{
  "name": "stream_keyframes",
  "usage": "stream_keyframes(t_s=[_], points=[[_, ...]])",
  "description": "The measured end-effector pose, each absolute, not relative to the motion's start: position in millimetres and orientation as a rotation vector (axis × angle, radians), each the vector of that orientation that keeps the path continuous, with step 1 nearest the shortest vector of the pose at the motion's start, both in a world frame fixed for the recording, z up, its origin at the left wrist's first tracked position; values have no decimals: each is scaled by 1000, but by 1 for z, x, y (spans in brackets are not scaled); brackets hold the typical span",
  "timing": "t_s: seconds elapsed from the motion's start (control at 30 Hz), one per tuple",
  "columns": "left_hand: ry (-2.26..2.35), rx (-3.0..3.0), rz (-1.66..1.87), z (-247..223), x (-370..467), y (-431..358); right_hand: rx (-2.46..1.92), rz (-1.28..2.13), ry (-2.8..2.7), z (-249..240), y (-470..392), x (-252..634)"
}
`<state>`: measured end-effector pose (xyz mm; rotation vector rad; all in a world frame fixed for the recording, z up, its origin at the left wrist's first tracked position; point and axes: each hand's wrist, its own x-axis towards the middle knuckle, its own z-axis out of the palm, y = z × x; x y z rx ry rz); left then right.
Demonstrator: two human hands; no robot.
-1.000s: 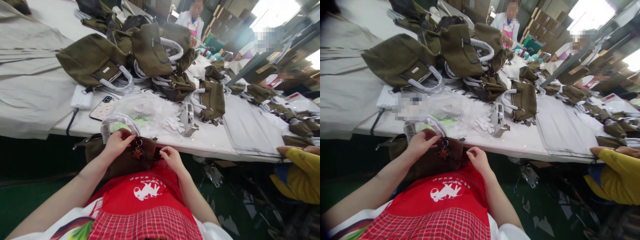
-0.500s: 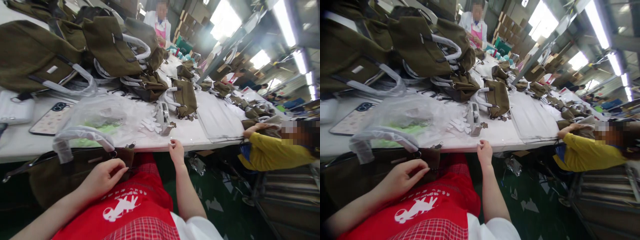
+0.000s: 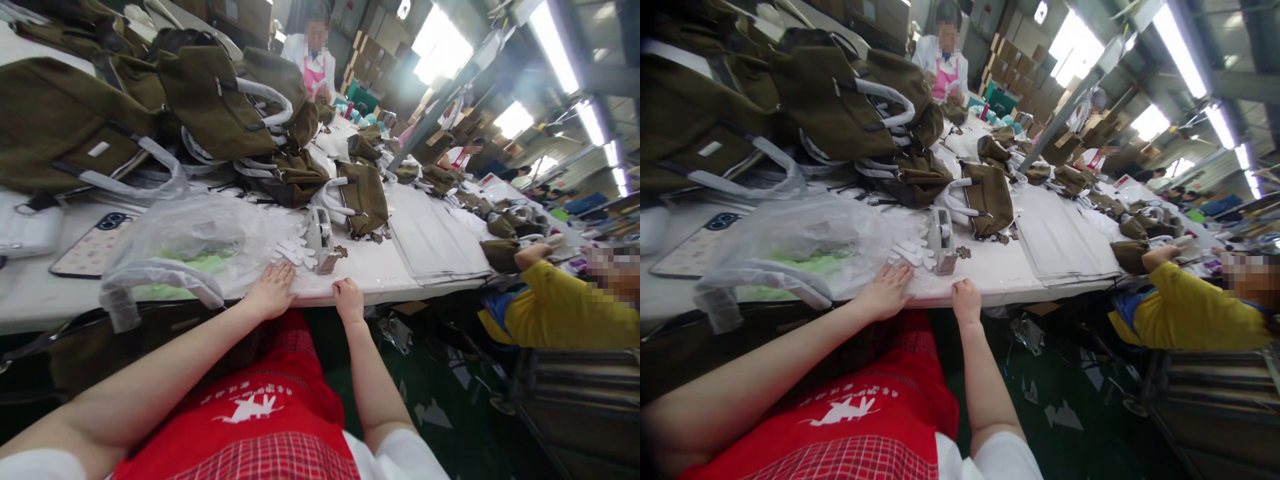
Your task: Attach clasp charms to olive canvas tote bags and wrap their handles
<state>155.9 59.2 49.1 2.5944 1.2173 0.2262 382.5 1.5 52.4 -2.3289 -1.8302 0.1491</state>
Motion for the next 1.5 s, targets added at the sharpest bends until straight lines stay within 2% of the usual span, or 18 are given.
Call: stream_keyframes(t_s=[0.2, 0.4, 0.6, 0.7, 0.8, 0.93, 1.0, 1.07, 1.13, 1.2, 1.27, 1.37, 1.5], points=[[1250, 2656, 150, 41, 154, 57, -2465, 40, -1920, 60, -4, 401], [1234, 2667, 92, 45, 155, 56, -2566, 86, -1772, 75, -17, 416], [1286, 2631, 57, 51, 155, 54, -2145, 381, -1647, 70, -21, 406], [1331, 2589, 57, 52, 155, 54, -2057, 394, -1523, 69, -20, 418], [1321, 2588, 62, 51, 155, 56, -2110, 283, -1423, 75, -24, 444], [1331, 2587, 71, 51, 155, 59, -2185, -37, -1305, 92, -40, 479], [1340, 2570, 156, 57, 155, 53, -2120, 5, -1314, 103, -53, 482], [1248, 2615, 389, 70, 154, 37, -2047, 146, -1451, 115, -66, 470], [984, 2707, 673, 87, 152, 13, -1973, 302, -1686, 125, -77, 444], [679, 2738, 776, 104, 149, -11, -1850, 476, -1918, 134, -85, 411], [553, 2624, 663, 115, 145, -27, -1708, 625, -2040, 140, -88, 383], [614, 2188, 435, 116, 132, -36, -1610, 696, -2064, 139, -88, 362], [723, 1481, 466, 105, 97, -38, -1611, 732, -2106, 124, -81, 360]])
